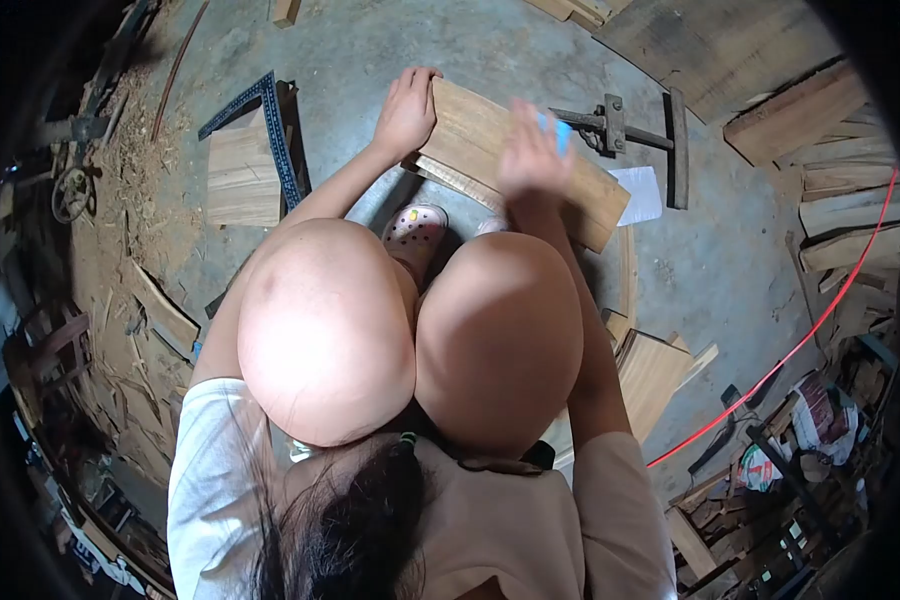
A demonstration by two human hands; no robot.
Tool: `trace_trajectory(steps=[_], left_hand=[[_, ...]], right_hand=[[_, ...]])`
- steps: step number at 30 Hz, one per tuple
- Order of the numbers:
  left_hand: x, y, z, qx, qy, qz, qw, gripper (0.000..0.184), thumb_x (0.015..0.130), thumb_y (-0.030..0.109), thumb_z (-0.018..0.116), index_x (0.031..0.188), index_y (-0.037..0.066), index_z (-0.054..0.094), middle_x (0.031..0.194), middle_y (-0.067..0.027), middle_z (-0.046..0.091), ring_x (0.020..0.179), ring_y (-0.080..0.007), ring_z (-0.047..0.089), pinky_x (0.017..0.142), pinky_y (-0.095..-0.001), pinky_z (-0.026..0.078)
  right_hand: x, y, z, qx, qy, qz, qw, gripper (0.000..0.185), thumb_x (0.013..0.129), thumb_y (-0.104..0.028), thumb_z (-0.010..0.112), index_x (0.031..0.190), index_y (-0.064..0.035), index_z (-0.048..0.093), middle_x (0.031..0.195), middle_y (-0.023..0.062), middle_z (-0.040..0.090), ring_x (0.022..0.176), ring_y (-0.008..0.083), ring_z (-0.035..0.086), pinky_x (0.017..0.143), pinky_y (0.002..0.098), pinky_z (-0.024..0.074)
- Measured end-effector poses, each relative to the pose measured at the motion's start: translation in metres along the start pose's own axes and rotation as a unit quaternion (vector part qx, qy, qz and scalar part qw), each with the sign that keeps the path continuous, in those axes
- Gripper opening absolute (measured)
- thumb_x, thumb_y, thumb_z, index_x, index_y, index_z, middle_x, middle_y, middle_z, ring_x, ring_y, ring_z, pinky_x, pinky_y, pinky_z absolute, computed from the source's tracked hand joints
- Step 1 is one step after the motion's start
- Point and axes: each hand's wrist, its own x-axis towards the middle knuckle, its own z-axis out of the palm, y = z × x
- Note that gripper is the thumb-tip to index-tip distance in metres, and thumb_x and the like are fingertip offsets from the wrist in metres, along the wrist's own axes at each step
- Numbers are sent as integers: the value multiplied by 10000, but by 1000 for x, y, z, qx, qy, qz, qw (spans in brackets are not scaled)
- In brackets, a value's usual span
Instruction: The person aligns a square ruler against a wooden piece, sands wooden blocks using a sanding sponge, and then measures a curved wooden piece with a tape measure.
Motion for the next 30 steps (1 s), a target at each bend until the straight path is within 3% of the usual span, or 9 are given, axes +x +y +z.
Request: trace_trajectory(steps=[3,7,10,13,17,20,24,28,30], left_hand=[[0,5,-1,-11,10,-7,1000,219,940,99,404,1096,14,533,1081,-198,546,1044,-382,508,919,-435,402],[-1,5,0,-11,12,-10,1000,219,939,101,410,1104,23,530,1082,-201,544,1033,-387,511,911,-433,409],[-1,6,0,-2,12,-15,1000,221,938,101,412,1111,29,528,1087,-200,543,1024,-391,512,905,-433,414],[-1,10,-2,2,13,-21,1000,225,934,97,414,1118,31,526,1093,-201,541,1020,-397,511,903,-432,414],[-1,7,-3,10,1,-20,1000,228,930,94,408,1109,22,530,1101,-202,539,1033,-396,507,911,-436,410],[-2,8,-3,5,3,-20,1000,230,930,97,403,1103,16,531,1099,-202,540,1043,-394,505,918,-435,408],[-1,9,-3,1,0,-34,999,233,925,100,409,1113,31,528,1103,-192,538,1054,-388,504,924,-429,408],[-3,9,1,2,6,-37,999,236,914,101,425,1121,51,527,1113,-178,535,1044,-382,507,921,-430,411],[-2,8,0,8,12,-35,999,235,909,101,432,1119,56,529,1114,-173,535,1036,-380,509,917,-432,413]], right_hand=[[-45,71,-34,-12,-42,74,996,494,846,-160,487,1339,-123,483,1395,42,465,1311,247,389,1013,476,308],[-66,86,-64,-58,-70,209,974,545,826,-155,483,1368,-110,447,1412,60,448,1334,260,364,1031,511,281],[-54,66,-35,-94,-66,138,984,552,799,-162,498,1348,-113,468,1393,56,461,1304,265,394,1027,508,280],[-22,11,19,-46,-31,7,998,557,759,-158,534,1315,-117,504,1351,49,496,1249,262,445,996,482,309],[16,-31,4,36,-30,-20,999,565,793,-153,551,1352,-181,472,1317,15,534,1244,225,464,968,468,358],[-4,8,-7,-2,-26,-2,1000,552,771,-157,539,1321,-129,501,1329,35,520,1240,248,461,988,488,329],[-56,77,-53,-29,-61,136,988,535,850,-156,471,1384,-153,431,1379,65,471,1310,274,379,1030,533,279],[-67,74,-70,-66,-100,214,969,528,876,-162,446,1402,-167,409,1445,60,393,1348,275,323,1041,564,252],[-56,59,-54,-67,-92,192,975,535,865,-169,460,1398,-168,416,1441,47,401,1346,267,330,1043,555,256]])
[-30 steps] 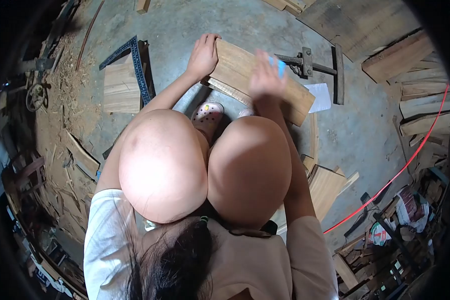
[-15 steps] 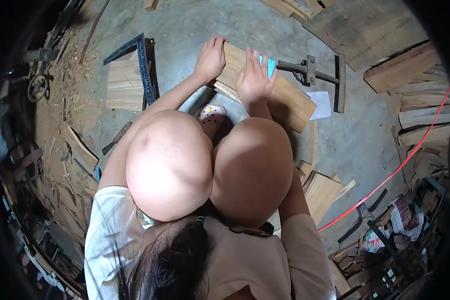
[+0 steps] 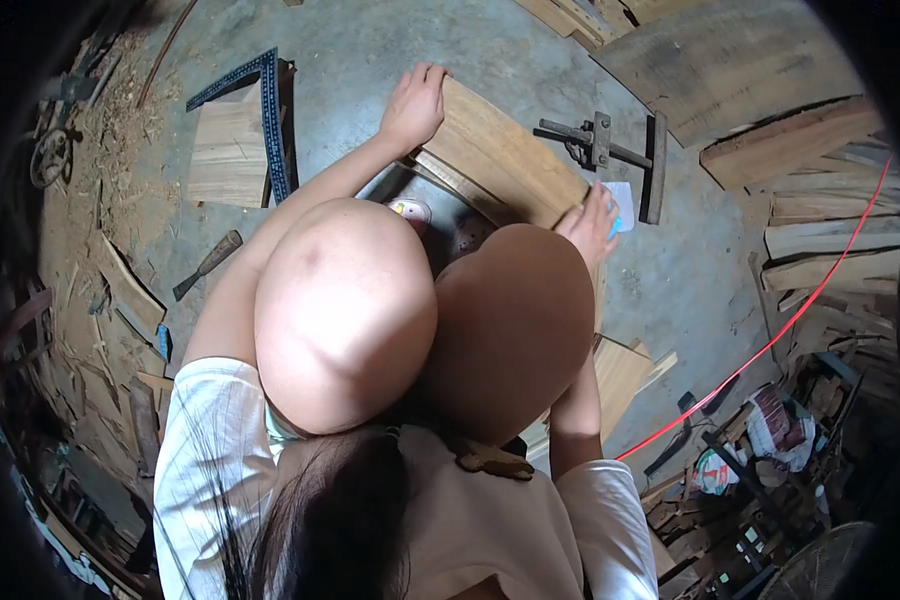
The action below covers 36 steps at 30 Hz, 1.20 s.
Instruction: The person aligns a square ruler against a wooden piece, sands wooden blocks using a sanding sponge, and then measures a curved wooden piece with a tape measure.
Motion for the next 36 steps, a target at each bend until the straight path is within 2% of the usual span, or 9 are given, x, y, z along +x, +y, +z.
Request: trace_trajectory(steps=[7,11,14,19,23,26,31,34,36], left_hand=[[-1,2,-1,20,-3,-9,1000,242,888,99,452,1113,66,535,1119,-165,540,1017,-372,527,897,-439,431],[-2,-4,1,27,0,-9,1000,261,878,115,469,1129,84,535,1129,-152,543,1024,-364,538,884,-450,447],[-1,-6,3,21,-5,-5,1000,264,887,125,465,1138,81,534,1133,-155,541,1035,-368,533,889,-451,445],[-3,-2,3,16,1,-24,1000,277,886,124,454,1148,82,533,1147,-154,537,1064,-365,520,910,-443,437],[-4,0,1,-5,6,-19,1000,257,907,94,432,1147,56,518,1136,-190,530,1048,-400,508,929,-435,418],[-5,1,1,-1,7,-23,1000,264,906,88,428,1153,57,515,1141,-189,530,1049,-397,508,931,-437,417],[-4,0,2,5,2,-17,1000,259,909,86,420,1148,52,517,1142,-190,531,1054,-402,506,932,-438,417],[-2,-2,1,-4,-1,-8,1000,243,917,97,418,1128,42,525,1131,-195,535,1056,-404,505,926,-437,418],[0,-3,0,-16,-4,-5,1000,235,922,105,417,1116,36,528,1123,-198,537,1056,-403,506,921,-437,417]], right_hand=[[40,-121,36,78,20,-190,978,548,829,-181,507,1374,-190,448,1381,13,474,1298,231,406,1022,534,285],[43,-106,32,128,8,-249,960,571,802,-160,538,1367,-172,453,1350,31,500,1279,239,428,1010,514,305],[36,-54,30,105,40,-199,974,536,833,-166,515,1365,-164,449,1369,38,479,1304,238,394,1012,516,302],[8,21,-11,49,-23,-42,998,502,874,-158,461,1375,-163,436,1409,46,440,1336,273,344,1026,522,292],[6,6,4,-7,19,51,999,514,866,-157,460,1378,-154,426,1431,42,420,1348,290,325,1045,533,265],[18,-29,29,104,43,-60,992,531,839,-164,488,1366,-142,432,1413,33,438,1335,280,345,1048,519,263],[34,-116,31,91,23,-189,978,574,788,-155,527,1357,-163,452,1408,28,451,1327,249,372,1060,491,266],[35,-100,27,126,-3,-234,964,577,788,-156,527,1360,-173,454,1419,27,440,1327,243,375,1059,500,268],[31,-62,35,117,16,-181,976,569,795,-157,516,1361,-170,453,1420,25,437,1323,246,378,1050,510,275]])
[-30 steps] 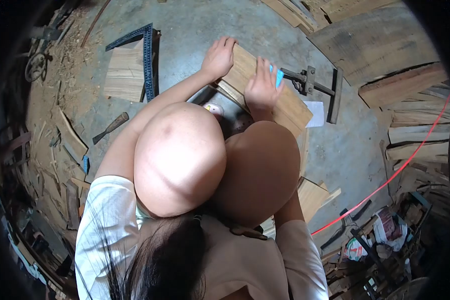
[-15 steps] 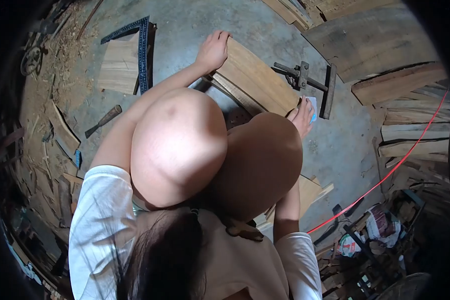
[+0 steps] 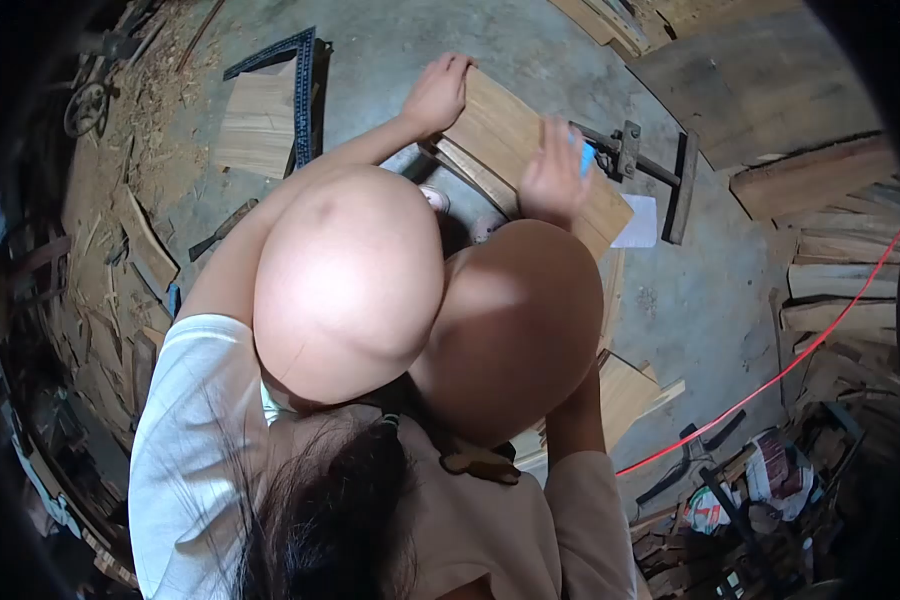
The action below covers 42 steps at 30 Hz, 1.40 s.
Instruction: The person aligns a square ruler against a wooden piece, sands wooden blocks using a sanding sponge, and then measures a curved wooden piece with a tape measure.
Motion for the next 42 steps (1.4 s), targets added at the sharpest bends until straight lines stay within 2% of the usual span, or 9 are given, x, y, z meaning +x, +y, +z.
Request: trace_trajectory(steps=[4,9,12,14,17,20,31,35,42], left_hand=[[-2,2,0,0,3,1,1000,230,924,116,420,1108,32,529,1110,-200,539,1055,-395,508,914,-439,415],[0,2,2,14,3,4,1000,234,915,104,429,1118,37,524,1117,-192,536,1055,-393,509,921,-435,416],[0,2,-1,19,0,-5,1000,237,909,92,429,1120,40,523,1124,-188,533,1056,-397,509,927,-435,416],[-3,4,0,22,8,-2,1000,239,907,86,426,1120,43,525,1129,-187,531,1057,-399,508,930,-436,417],[-3,3,0,15,8,0,1000,242,907,85,424,1123,48,527,1134,-186,529,1061,-397,505,934,-434,416],[-4,1,-2,17,-4,-11,1000,241,912,97,428,1127,50,527,1141,-186,530,1064,-394,505,937,-430,415],[-2,4,0,7,-1,-18,1000,236,922,122,433,1129,56,526,1141,-179,534,1059,-393,510,930,-437,416],[-4,7,-1,14,0,-34,999,241,915,112,436,1133,64,525,1146,-172,533,1061,-385,512,927,-438,421],[-4,8,-1,17,14,-27,999,245,903,100,444,1131,66,527,1138,-170,538,1049,-384,522,927,-433,429]], right_hand=[[-41,60,-49,-55,5,97,994,530,833,-151,472,1362,-163,451,1416,50,438,1322,257,376,1034,525,282],[-56,69,-62,-85,32,205,975,485,861,-152,447,1346,-157,464,1386,79,464,1288,276,405,1016,532,286],[-38,48,-22,-12,52,11,999,471,841,-161,473,1311,-150,494,1352,63,493,1246,260,441,996,520,294],[-12,-8,-2,-97,-3,23,995,465,813,-181,502,1277,-147,526,1316,30,523,1218,221,465,989,501,297],[24,-52,15,-20,4,-70,997,490,785,-189,528,1274,-151,535,1316,2,524,1226,195,465,997,500,291],[29,-54,9,40,-10,-70,997,522,777,-171,534,1299,-167,519,1317,-8,522,1243,199,455,994,499,300],[-66,77,-62,37,39,172,984,500,838,-147,481,1338,-158,485,1372,44,472,1294,239,388,998,530,296],[-51,52,-57,-26,-12,204,979,503,839,-149,489,1342,-155,481,1383,46,460,1296,243,384,1004,545,275],[34,-47,14,-6,-17,-17,1000,551,798,-156,518,1347,-166,477,1368,7,487,1283,231,418,1008,514,280]])
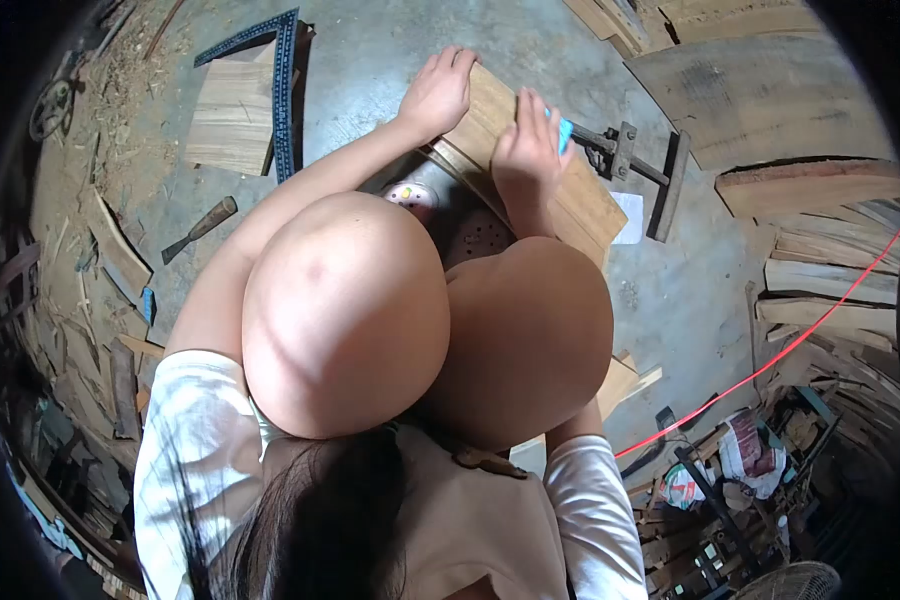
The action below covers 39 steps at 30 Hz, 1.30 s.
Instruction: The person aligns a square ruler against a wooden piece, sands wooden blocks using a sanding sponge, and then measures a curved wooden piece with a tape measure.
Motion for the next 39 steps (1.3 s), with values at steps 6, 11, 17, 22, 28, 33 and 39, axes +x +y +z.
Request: trace_trajectory(steps=[6,11,17,22,28,33,39], left_hand=[[0,-5,2,10,-6,14,1000,242,905,102,444,1128,66,532,1133,-169,541,1040,-384,524,925,-435,423],[-1,-5,3,-6,-1,11,1000,248,920,138,433,1137,66,529,1138,-171,539,1038,-388,519,931,-438,414],[0,-2,3,12,-8,2,1000,260,912,138,433,1145,70,527,1153,-169,536,1035,-388,519,919,-440,423],[1,-1,1,18,-9,-4,1000,267,907,125,428,1151,79,526,1158,-160,539,1048,-379,520,920,-429,427],[-1,-2,-3,13,-32,-14,999,284,916,156,435,1176,94,532,1208,-146,528,1086,-369,515,942,-431,414],[3,8,-11,46,96,45,993,351,913,236,473,1241,120,524,1310,-150,492,1150,-365,499,982,-467,380],[-21,93,17,34,-69,247,966,554,823,325,602,1304,84,470,1382,-172,426,1283,-352,394,1063,-504,298]], right_hand=[[-8,22,-5,-4,-11,-6,1000,556,795,-142,509,1349,-142,464,1375,25,476,1269,238,424,994,503,306],[-73,102,-71,2,-29,137,990,541,845,-144,473,1383,-139,416,1399,50,440,1309,241,364,1011,536,293],[-71,84,-61,-92,-32,207,974,569,837,-138,478,1399,-145,389,1436,37,396,1323,255,338,1010,558,275],[-25,23,-15,-13,-37,108,993,612,854,-180,472,1445,-157,314,1453,47,385,1340,273,335,1044,576,213],[-4,-3,2,172,41,56,983,597,892,-171,460,1456,-104,276,1445,89,403,1319,288,391,1073,611,93],[-18,70,-52,227,100,175,953,498,939,-173,409,1423,-82,328,1412,129,438,1325,315,379,1090,611,34],[-55,117,-20,-40,44,186,981,376,929,-220,424,1276,-109,519,1303,96,531,1272,273,442,1090,564,163]])
